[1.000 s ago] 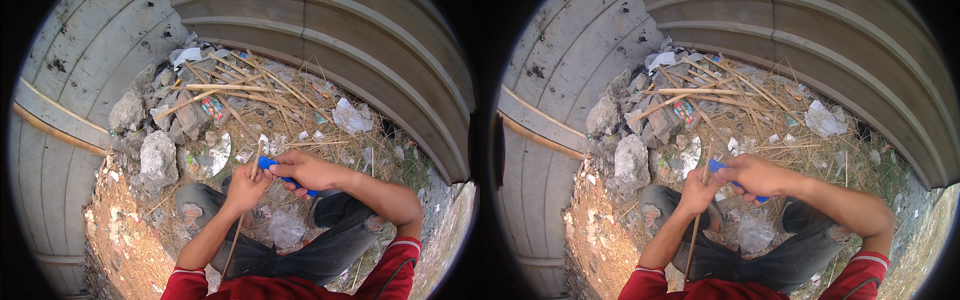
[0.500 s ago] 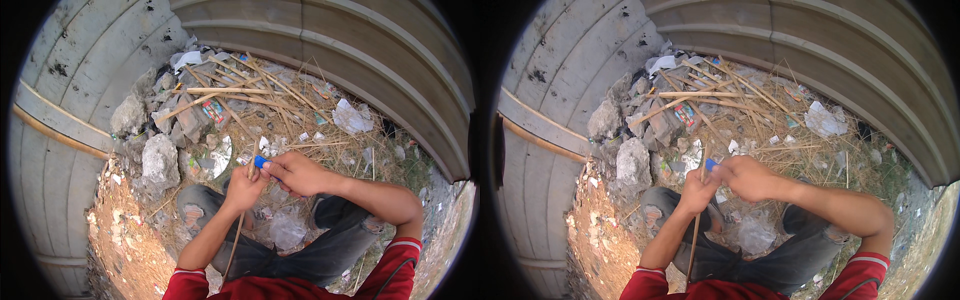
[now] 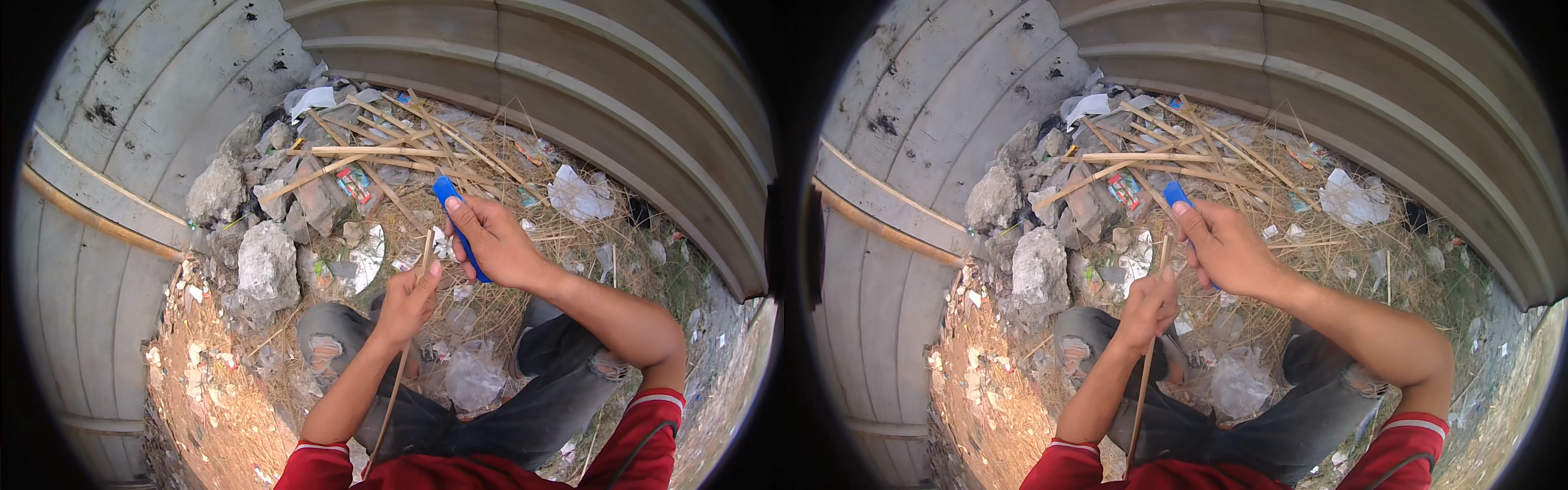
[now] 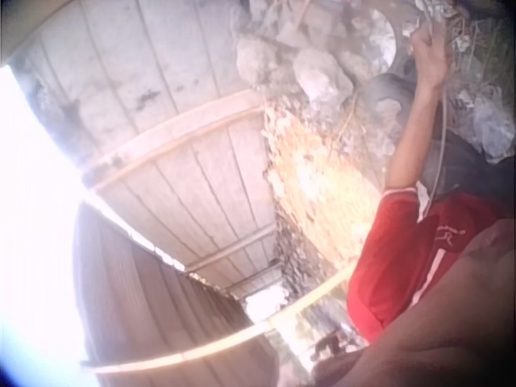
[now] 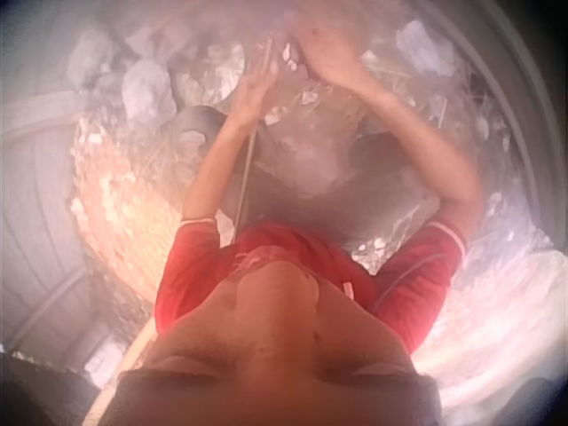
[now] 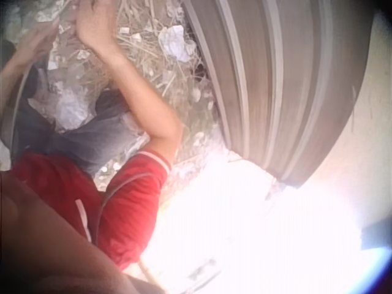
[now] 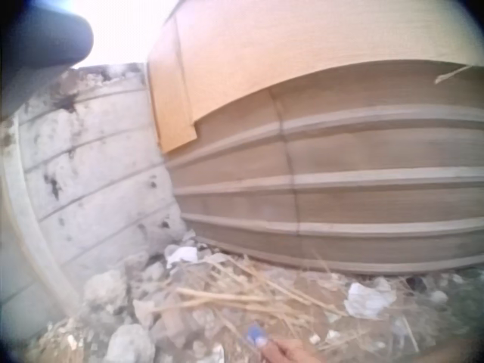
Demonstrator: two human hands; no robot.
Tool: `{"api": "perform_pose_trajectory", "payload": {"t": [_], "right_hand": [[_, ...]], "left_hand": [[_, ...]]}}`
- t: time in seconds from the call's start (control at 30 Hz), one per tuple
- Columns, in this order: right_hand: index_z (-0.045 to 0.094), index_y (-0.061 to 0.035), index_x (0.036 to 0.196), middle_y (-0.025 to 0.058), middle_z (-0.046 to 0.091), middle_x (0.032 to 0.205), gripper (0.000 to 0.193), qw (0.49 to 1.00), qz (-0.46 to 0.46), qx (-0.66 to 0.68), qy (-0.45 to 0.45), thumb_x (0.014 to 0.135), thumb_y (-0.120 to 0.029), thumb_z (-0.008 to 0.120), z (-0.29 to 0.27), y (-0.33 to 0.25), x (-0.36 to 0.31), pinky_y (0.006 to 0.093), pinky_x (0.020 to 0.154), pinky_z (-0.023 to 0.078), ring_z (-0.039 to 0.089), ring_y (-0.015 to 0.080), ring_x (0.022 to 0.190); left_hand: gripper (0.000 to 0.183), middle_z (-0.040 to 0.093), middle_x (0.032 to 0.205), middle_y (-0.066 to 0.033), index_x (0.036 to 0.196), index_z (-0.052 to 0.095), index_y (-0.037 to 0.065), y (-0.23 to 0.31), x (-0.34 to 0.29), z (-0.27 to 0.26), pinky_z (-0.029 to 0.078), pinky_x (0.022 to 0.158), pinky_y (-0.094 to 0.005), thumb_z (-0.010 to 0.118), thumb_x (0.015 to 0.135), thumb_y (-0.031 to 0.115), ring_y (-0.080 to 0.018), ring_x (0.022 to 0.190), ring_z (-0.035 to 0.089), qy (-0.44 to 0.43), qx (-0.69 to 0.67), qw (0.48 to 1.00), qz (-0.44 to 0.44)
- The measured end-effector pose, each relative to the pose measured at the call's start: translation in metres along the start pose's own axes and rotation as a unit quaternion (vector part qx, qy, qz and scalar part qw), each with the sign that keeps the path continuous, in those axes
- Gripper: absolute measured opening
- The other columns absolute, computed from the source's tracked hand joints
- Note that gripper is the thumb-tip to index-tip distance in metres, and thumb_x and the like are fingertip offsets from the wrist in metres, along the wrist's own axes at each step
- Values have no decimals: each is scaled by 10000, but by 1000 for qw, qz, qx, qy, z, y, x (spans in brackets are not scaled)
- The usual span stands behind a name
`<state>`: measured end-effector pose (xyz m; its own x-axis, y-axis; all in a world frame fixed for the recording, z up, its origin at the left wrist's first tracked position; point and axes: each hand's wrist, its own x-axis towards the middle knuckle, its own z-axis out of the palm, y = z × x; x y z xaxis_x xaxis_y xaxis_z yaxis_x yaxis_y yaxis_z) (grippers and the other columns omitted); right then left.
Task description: The person sits on the ground inside a concrete structure and uses a knife to shave thin strips from bamboo sticks. They repeatedly hold the bamboo and scrape the blade along its length to remove the outer layer, creating fine shavings.
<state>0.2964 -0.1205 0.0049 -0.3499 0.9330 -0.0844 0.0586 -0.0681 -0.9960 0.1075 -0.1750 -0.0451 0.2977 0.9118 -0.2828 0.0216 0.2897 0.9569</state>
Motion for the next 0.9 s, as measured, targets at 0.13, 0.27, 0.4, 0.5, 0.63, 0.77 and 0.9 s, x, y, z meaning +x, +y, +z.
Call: {"api": "perform_pose_trajectory", "payload": {"t": [0.13, 0.27, 0.4, 0.5, 0.63, 0.77, 0.9], "right_hand": [[575, -39, 966, 8, 529, 598, 430, 999, -32, -1, 32, 1076, -427, 425, -15, 7, 6, 260, 452, 430, 549, 83, 496], [627, -25, 977, 63, 558, 597, 413, 993, 44, -108, -32, 1052, -407, 491, -21, -7, -1, 323, 503, 461, 600, 146, 540], [642, 11, 945, 178, 623, 647, 416, 942, -104, -299, -112, 1018, -385, 535, -14, -5, -14, 449, 567, 485, 631, 362, 585], [648, 21, 962, 255, 666, 756, 410, 911, -41, -383, -144, 990, -373, 538, -1, -7, -25, 539, 680, 523, 655, 464, 725], [639, 35, 946, 259, 654, 727, 435, 901, -33, -411, -135, 991, -384, 533, 6, 0, -29, 548, 689, 528, 662, 462, 723], [624, 48, 956, 259, 652, 719, 423, 903, -47, -409, -124, 989, -367, 550, 7, 1, -30, 548, 660, 522, 650, 467, 687], [599, 58, 1076, 259, 671, 799, 369, 899, -64, -387, -197, 978, -296, 562, -4, 13, -27, 518, 697, 548, 676, 445, 728]], "left_hand": [[556, 387, 544, 27, 862, 574, 28, -4, -2, -6, 281, 403, -231, 329, 1055, 487, -81, 407, 342, 3, -113, 993, 18], [489, 419, 557, 16, 933, 598, 6, 0, -5, -10, 308, 427, -229, 355, 1051, 414, -86, 418, 366, 15, -89, 995, 37], [437, 459, 615, 6, 1045, 585, 16, 5, -8, -6, 335, 457, -225, 359, 1074, 388, -81, 473, 407, 17, -46, 998, 37], [413, 486, 663, 3, 1138, 567, 24, -6, -6, -12, 348, 474, -224, 377, 1086, 388, -72, 513, 427, -1, -58, 997, 51], [399, 469, 648, 6, 1196, 537, 19, -3, -7, -10, 341, 467, -221, 423, 1078, 383, -75, 490, 412, 2, -101, 993, 56], [354, 513, 720, 38, 1234, 553, 23, 1, -11, -8, 329, 487, -216, 545, 1048, 325, -34, 547, 414, 1, -56, 996, 71], [334, 544, 749, 51, 1203, 557, 15, -2, -11, -8, 319, 493, -196, 652, 998, 261, -13, 566, 432, 4, -31, 998, 56]]}}
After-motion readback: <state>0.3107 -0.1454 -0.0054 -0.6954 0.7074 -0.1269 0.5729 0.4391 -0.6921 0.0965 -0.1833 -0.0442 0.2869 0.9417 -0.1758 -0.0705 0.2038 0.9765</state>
